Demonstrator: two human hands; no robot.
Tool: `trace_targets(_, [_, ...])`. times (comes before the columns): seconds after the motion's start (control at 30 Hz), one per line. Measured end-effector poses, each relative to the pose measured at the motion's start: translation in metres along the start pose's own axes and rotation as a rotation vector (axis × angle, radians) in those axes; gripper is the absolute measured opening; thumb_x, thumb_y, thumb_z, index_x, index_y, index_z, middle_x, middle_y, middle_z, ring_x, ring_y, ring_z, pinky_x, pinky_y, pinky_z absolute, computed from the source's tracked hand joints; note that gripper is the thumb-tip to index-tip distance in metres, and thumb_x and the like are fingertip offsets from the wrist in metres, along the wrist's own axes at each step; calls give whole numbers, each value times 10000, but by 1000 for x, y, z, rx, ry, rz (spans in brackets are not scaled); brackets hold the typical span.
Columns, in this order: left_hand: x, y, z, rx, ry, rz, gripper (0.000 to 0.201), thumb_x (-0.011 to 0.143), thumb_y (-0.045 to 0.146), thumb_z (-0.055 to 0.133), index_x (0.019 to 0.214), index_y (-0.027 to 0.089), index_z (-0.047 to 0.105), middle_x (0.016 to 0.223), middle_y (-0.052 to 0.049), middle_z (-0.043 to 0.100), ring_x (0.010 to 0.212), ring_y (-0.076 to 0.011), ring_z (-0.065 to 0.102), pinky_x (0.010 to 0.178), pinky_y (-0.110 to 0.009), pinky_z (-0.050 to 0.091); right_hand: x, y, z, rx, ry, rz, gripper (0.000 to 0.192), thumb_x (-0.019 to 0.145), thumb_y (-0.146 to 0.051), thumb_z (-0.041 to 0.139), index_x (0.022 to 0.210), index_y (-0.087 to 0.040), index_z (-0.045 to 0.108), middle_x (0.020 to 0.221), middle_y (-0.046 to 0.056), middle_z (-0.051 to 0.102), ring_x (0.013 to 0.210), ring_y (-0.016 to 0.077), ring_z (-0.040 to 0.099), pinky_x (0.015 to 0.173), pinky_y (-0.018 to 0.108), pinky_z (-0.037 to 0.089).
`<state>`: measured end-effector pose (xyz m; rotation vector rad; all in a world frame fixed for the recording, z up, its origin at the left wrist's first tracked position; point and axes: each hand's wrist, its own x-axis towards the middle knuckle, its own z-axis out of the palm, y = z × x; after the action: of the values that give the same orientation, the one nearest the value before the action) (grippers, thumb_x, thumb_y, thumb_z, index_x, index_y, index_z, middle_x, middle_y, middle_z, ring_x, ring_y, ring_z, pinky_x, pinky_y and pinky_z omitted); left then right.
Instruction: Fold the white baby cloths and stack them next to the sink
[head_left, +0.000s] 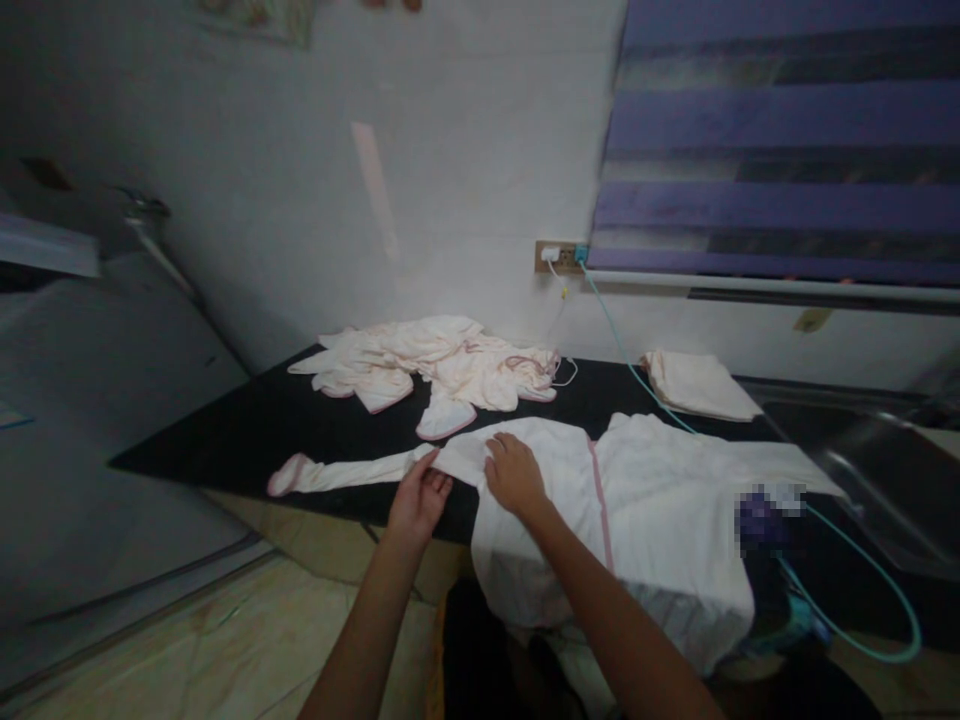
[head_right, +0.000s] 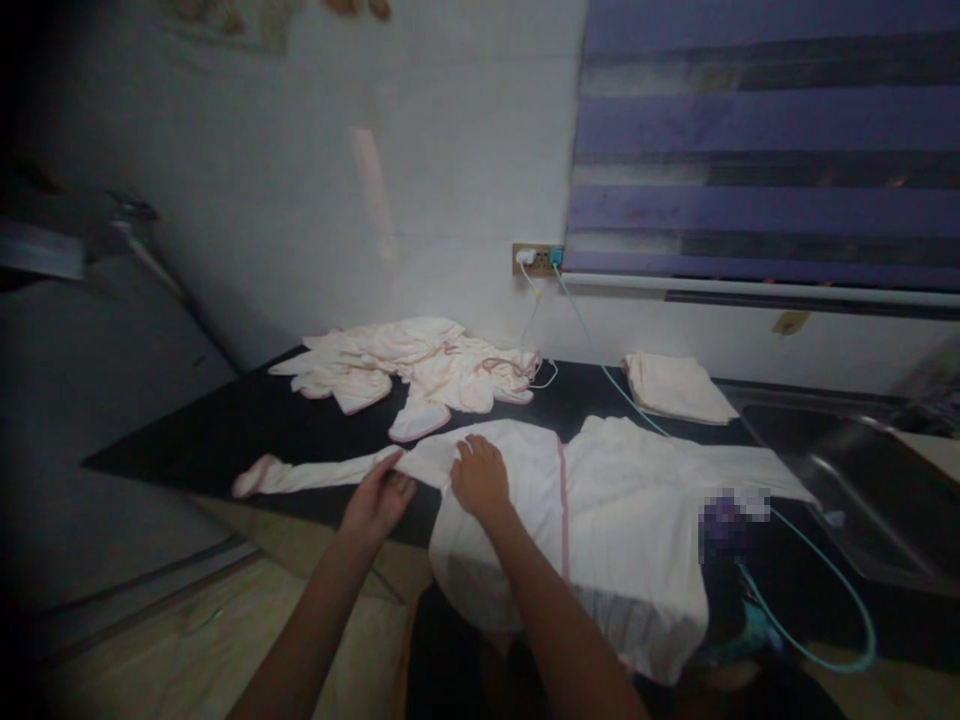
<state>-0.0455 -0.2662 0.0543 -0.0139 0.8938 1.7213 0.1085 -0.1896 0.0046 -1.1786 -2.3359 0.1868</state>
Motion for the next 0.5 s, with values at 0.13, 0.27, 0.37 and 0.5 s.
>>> trace_targets(0.13, [1,12,-9,42,22,72,185,894,6,600,935,182,642,918,-48,744,796,-158,736,723,-251,601,0,1,0,4,3,-6,394,1032,-265,489,1395,-158,599,1471,145,602,1421,256,482,1187,416,382])
trace_targets(0.27, [-8,23,-20,79,38,17,147,909,23,578,944,150,642,910,-101,734,798,-195,744,679,-274,616,0,2,2,15,7,1,394,1028,-268,492,1391,-163,603,1472,142,600,1410,259,490,1182,421,386])
trace_targets(0.37, [-10,32,-27,45,20,17,104,941,91,559,964,161,633,968,-120,731,886,-235,755,730,-339,651,1,3,4,17,7,2,393,1024,-267,498,1387,-164,606,1469,143,602,1407,261,491,1181,425,384])
trace_targets(0.5, [-5,50,-37,-117,8,142,153,950,103,525,1032,158,642,966,-105,727,946,-207,747,837,-336,660,1,3,4,15,9,7,386,1026,-263,492,1382,-170,610,1474,143,597,1416,259,482,1180,423,381])
